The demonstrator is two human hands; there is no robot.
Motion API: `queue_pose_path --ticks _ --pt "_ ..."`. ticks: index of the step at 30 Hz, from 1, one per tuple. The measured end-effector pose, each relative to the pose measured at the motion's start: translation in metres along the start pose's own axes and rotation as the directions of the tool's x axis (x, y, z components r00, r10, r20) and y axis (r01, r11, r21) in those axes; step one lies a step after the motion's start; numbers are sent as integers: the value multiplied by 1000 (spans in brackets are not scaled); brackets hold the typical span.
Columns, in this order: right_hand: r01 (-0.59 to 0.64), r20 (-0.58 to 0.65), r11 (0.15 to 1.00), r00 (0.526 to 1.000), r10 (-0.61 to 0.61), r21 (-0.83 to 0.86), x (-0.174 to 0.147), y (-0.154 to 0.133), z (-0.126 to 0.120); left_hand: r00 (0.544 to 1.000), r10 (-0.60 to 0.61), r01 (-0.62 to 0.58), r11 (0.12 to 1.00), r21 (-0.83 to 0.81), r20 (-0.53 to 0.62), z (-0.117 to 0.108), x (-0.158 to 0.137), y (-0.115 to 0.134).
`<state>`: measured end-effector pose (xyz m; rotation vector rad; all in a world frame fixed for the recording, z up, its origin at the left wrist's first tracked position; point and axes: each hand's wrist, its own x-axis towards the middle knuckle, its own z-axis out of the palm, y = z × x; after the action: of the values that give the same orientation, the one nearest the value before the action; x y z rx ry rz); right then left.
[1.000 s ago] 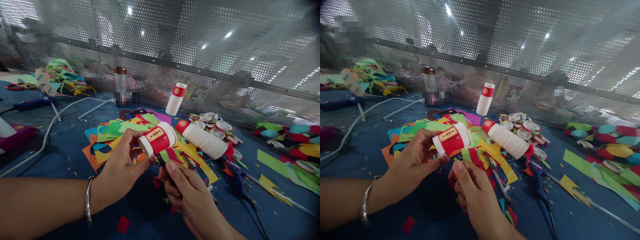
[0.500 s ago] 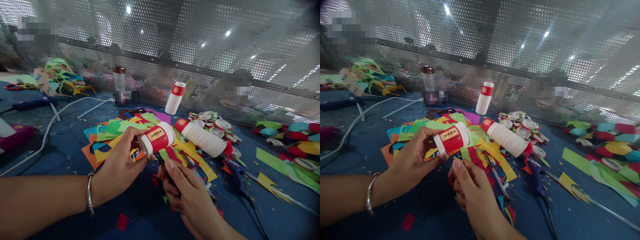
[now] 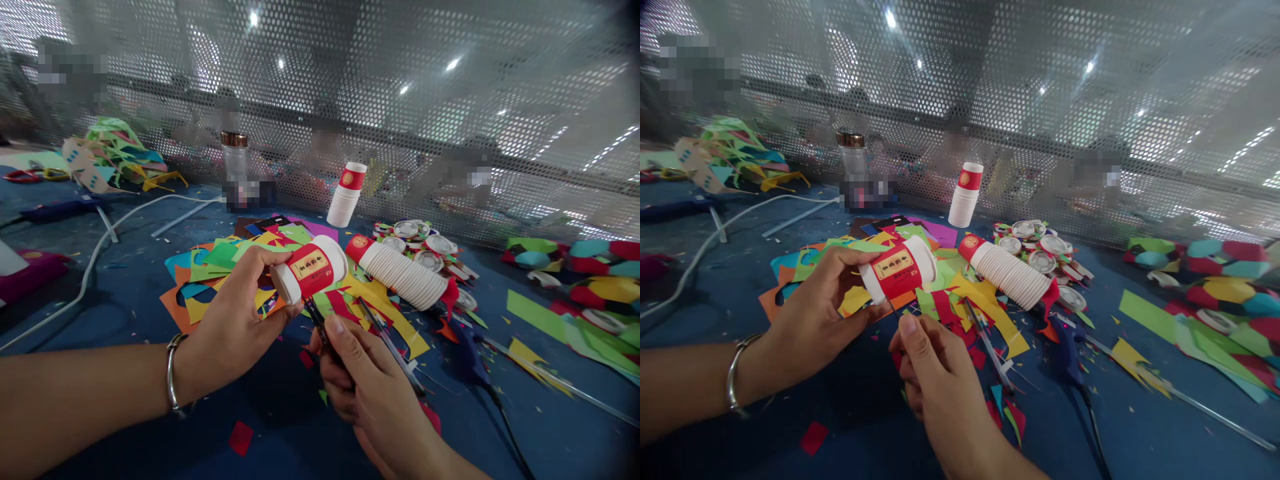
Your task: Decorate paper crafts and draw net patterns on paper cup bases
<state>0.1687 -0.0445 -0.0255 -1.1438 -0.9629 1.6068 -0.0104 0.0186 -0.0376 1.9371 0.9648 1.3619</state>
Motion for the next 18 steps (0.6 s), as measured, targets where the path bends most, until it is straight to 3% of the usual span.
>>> queue_pose_path --ticks 4,7,12,18 --pt "-10 -3 1000 1000 10 10 1 -2 1 999 14 -16 999 38 49 0 -1 5" --pt "-1 -6 1000 1000 1 10 2 -2 1 989 -80 91 992 -92 121 2 -1 5" --pt "-7 -36 999 999 8 34 2 3 -1 952 -187 263 904 -337 241 1 2 7" --pt "2 0 1000 1000 -2 15 1 0 -1 933 -256 335 873 -356 251 -4 2 10"
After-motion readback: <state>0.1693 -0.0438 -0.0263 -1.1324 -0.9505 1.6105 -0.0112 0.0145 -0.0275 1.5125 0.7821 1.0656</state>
